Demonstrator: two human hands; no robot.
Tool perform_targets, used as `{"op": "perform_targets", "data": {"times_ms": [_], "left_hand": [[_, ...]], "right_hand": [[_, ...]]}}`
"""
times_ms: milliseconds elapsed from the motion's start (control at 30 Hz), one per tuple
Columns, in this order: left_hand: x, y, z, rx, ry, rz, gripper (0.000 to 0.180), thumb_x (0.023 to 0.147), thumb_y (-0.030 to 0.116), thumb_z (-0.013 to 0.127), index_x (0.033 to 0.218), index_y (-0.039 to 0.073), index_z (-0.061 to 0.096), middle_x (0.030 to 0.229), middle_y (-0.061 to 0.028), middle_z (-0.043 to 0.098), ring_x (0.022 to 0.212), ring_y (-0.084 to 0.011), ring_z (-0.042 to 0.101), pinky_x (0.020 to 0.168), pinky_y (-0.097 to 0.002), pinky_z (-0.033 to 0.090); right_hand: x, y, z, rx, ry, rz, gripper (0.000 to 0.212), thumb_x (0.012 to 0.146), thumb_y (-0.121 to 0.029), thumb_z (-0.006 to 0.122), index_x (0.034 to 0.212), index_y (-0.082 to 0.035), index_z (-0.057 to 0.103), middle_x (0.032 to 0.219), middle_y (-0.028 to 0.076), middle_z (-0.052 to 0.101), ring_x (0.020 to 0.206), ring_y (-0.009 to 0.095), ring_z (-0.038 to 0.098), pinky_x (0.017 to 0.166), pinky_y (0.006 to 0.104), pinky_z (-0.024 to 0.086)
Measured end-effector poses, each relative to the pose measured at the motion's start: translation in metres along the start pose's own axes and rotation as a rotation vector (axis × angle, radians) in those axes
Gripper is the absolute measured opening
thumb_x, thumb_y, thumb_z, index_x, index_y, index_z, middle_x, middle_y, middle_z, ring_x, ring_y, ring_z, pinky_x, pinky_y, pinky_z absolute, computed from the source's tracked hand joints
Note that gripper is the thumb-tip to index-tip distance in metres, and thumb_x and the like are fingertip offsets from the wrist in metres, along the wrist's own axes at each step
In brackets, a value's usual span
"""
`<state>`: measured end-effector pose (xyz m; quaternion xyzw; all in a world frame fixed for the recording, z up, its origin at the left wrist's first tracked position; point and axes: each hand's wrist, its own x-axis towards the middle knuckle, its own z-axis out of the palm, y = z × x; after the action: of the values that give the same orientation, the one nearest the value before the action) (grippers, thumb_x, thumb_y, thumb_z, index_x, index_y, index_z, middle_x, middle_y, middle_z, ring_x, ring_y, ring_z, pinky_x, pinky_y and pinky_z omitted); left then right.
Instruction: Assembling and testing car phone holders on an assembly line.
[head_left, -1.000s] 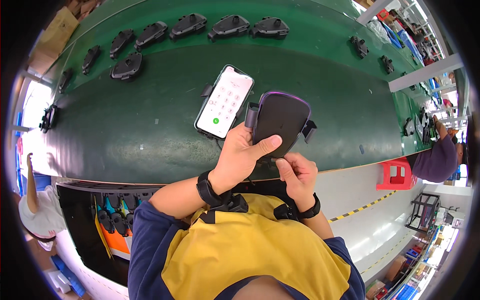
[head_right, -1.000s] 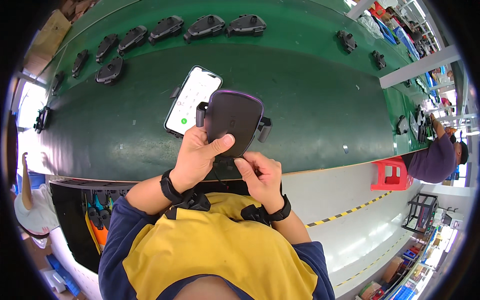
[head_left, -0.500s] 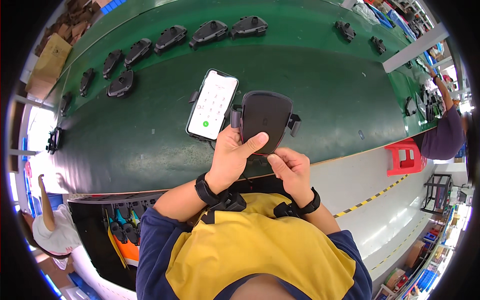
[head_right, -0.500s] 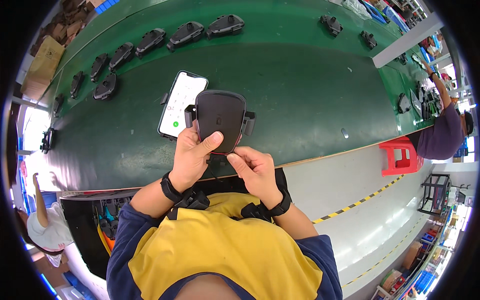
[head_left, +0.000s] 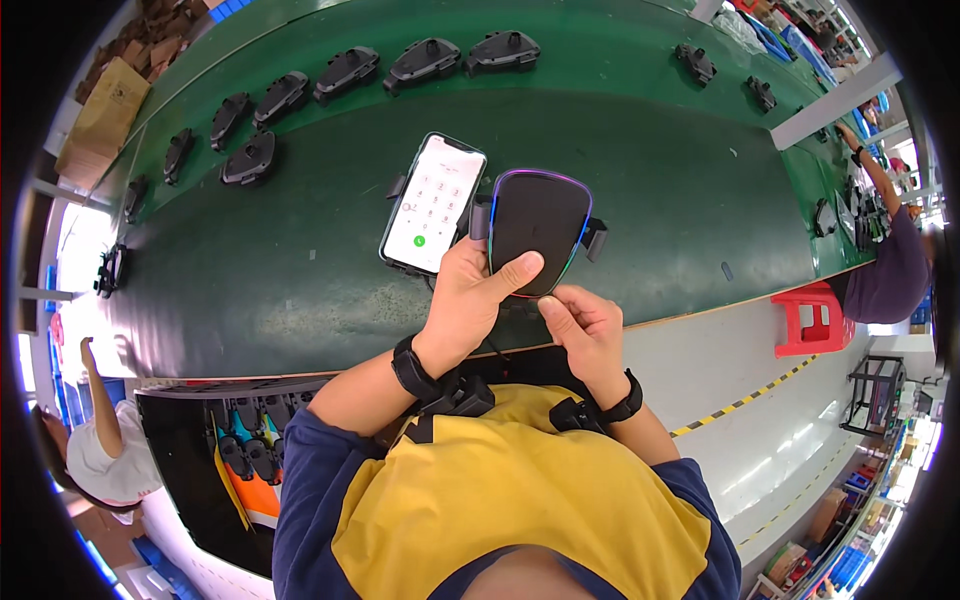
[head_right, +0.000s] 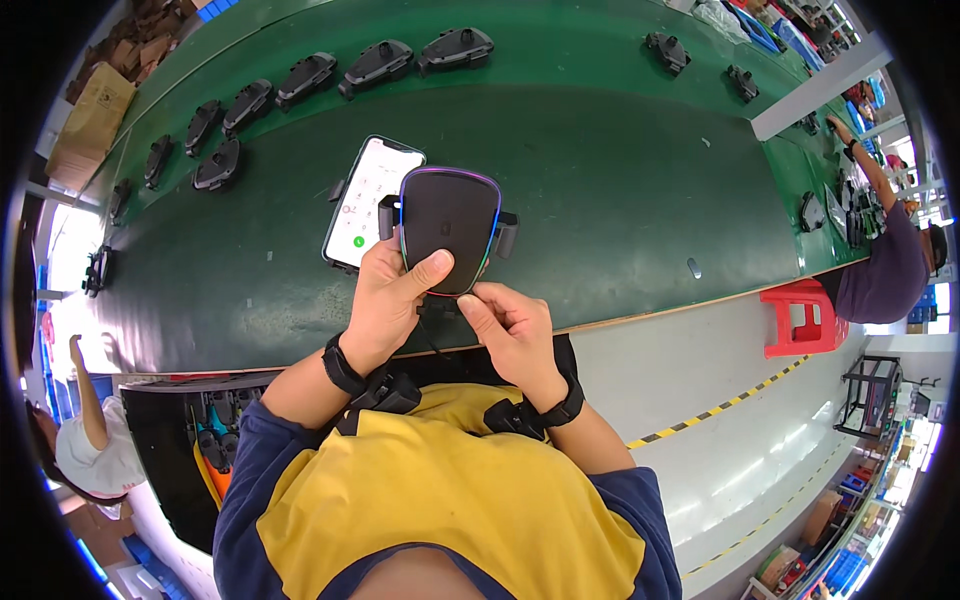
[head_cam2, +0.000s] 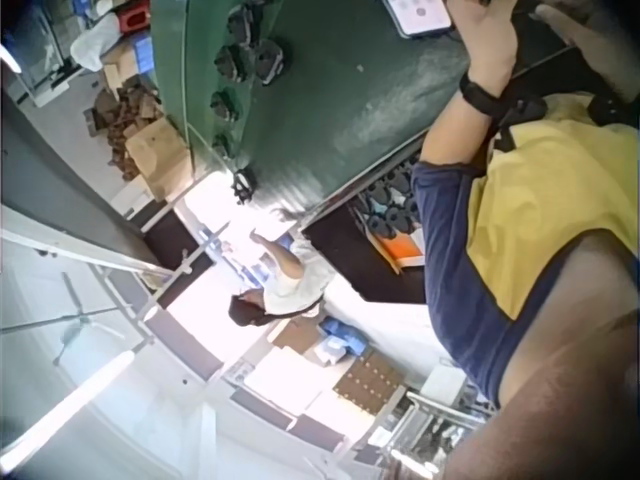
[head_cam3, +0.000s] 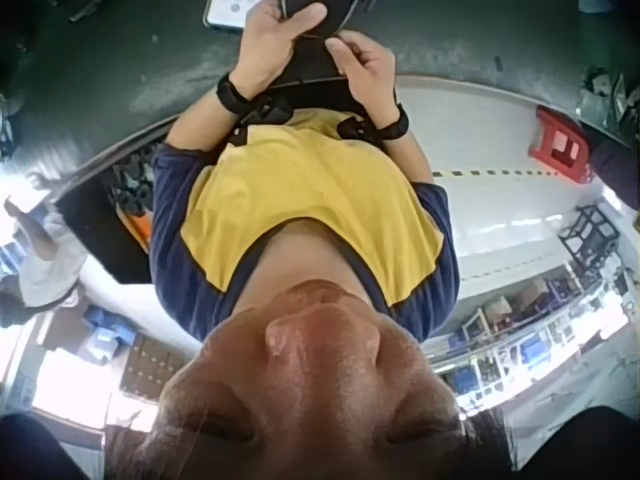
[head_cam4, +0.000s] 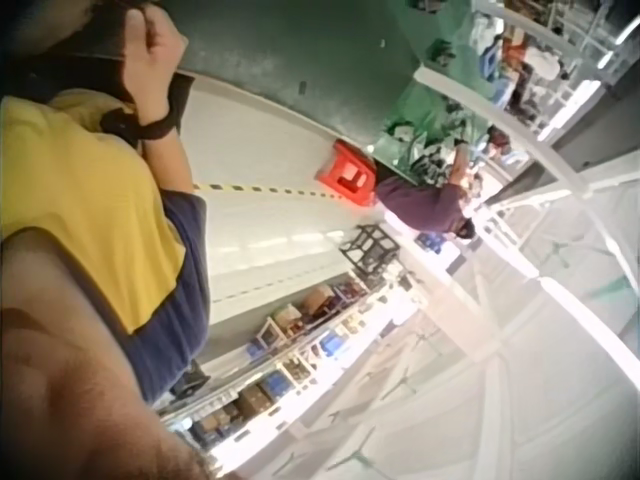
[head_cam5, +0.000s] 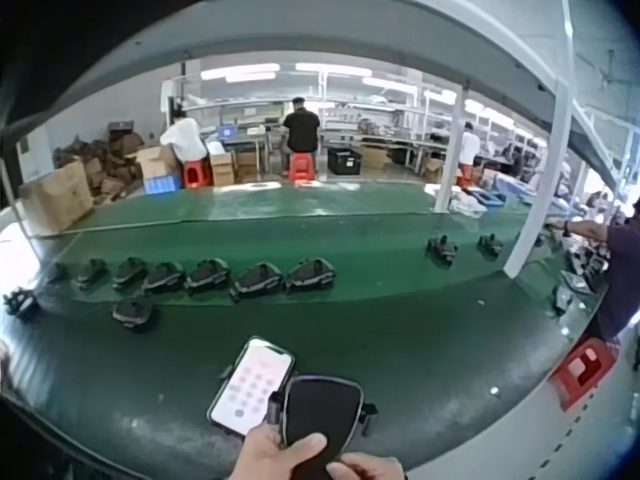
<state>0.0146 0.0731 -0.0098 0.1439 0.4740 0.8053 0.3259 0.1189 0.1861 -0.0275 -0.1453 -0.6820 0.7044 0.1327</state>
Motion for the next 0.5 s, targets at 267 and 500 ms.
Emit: {"op": "perform_targets", "data": {"times_ms": [267, 500], "left_hand": [[0.0004, -0.0018, -0.0036, -0.025, 0.012, -0.009, 0.024, 0.083, 0.012, 0.063, 0.102, -0.001, 0.055, 0.092, -0.0038, 0.062, 0.079, -0.0077, 0.057, 0.071, -0.0225, 0.047], [0.0018, -0.0043, -0.0050, -0.051, 0.005, -0.024, 0.026, 0.083, 0.012, 0.063, 0.102, -0.002, 0.055, 0.092, -0.0040, 0.062, 0.079, -0.0076, 0.057, 0.071, -0.0222, 0.047]], "right_hand": [[0.0003, 0.0034, 0.0028, -0.010, -0.006, -0.003, 0.014, 0.086, -0.012, 0.059, 0.084, 0.001, 0.059, 0.054, -0.005, 0.044, 0.048, 0.002, 0.035, 0.042, 0.0188, 0.028], [-0.0001, 0.0034, 0.0038, 0.005, 0.009, 0.010, 0.014, 0.087, -0.012, 0.058, 0.085, 0.002, 0.060, 0.056, -0.006, 0.044, 0.048, 0.001, 0.034, 0.042, 0.0180, 0.027]]}}
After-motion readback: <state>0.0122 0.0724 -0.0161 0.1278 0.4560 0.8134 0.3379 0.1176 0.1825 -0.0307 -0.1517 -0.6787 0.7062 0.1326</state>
